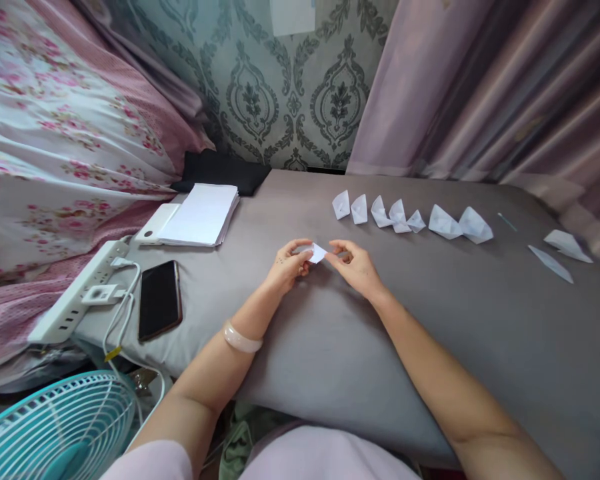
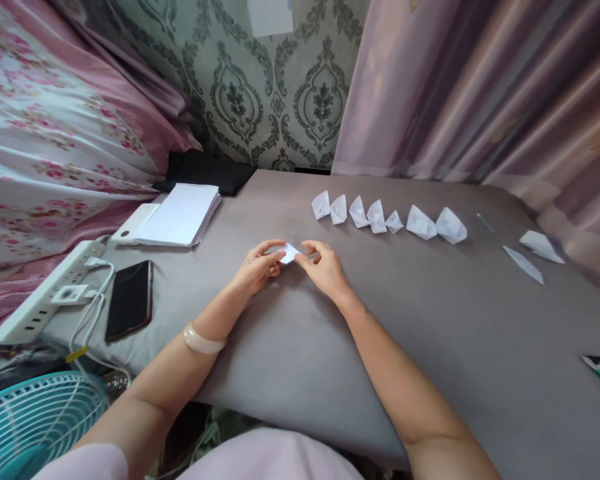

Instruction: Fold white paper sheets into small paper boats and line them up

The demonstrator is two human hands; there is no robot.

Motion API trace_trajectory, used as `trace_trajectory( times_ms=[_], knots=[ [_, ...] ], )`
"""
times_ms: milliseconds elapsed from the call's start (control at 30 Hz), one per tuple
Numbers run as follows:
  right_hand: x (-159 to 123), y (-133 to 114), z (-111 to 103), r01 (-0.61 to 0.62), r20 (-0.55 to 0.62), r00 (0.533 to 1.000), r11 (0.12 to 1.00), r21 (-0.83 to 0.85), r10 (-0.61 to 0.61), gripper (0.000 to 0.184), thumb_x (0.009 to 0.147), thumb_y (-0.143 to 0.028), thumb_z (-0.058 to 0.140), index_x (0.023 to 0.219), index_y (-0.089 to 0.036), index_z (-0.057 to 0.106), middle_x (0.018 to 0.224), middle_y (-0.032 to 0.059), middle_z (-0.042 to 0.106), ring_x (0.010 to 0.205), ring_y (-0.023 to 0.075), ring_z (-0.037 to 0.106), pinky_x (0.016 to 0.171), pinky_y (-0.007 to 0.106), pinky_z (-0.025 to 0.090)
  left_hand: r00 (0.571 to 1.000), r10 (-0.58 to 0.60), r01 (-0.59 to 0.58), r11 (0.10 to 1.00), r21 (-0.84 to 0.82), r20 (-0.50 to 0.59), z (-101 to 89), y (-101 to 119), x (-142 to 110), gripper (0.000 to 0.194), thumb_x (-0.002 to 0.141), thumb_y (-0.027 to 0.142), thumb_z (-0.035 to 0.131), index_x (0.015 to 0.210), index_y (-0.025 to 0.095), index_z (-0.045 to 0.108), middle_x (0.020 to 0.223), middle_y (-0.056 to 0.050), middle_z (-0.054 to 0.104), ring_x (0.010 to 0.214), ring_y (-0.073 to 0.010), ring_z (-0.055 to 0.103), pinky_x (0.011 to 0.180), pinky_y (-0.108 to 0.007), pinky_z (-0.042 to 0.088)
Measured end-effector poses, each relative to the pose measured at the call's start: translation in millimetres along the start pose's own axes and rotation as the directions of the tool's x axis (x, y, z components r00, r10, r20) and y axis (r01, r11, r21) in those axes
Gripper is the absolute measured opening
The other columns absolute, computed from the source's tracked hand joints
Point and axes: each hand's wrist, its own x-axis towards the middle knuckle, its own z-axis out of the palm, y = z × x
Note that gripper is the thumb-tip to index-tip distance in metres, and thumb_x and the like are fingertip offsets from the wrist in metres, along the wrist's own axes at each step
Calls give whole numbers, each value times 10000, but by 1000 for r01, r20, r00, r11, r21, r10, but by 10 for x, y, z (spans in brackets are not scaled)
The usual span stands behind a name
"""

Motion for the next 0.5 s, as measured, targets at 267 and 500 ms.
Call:
trace_trajectory(
  times_ms=[267,500],
  knots=[
    [-23,87,32,471,153,880,866,-168,-449,161,839,-242,616,967,-224,713,984,33,660,672,100,589,639,237,493,985,-158,160,987,-14,72,17,51,-40,171,776,263,706,800,112,629,605,-16,572,448,-53,464,412,-172,318],
    [27,91,-57,353,65,935,891,-284,-349,162,860,-259,584,955,-209,705,905,35,681,646,122,620,655,257,503,961,273,-219,834,506,-33,-39,17,-41,282,815,417,664,941,169,711,766,-14,537,507,-47,394,476,-192,351]
  ],
)
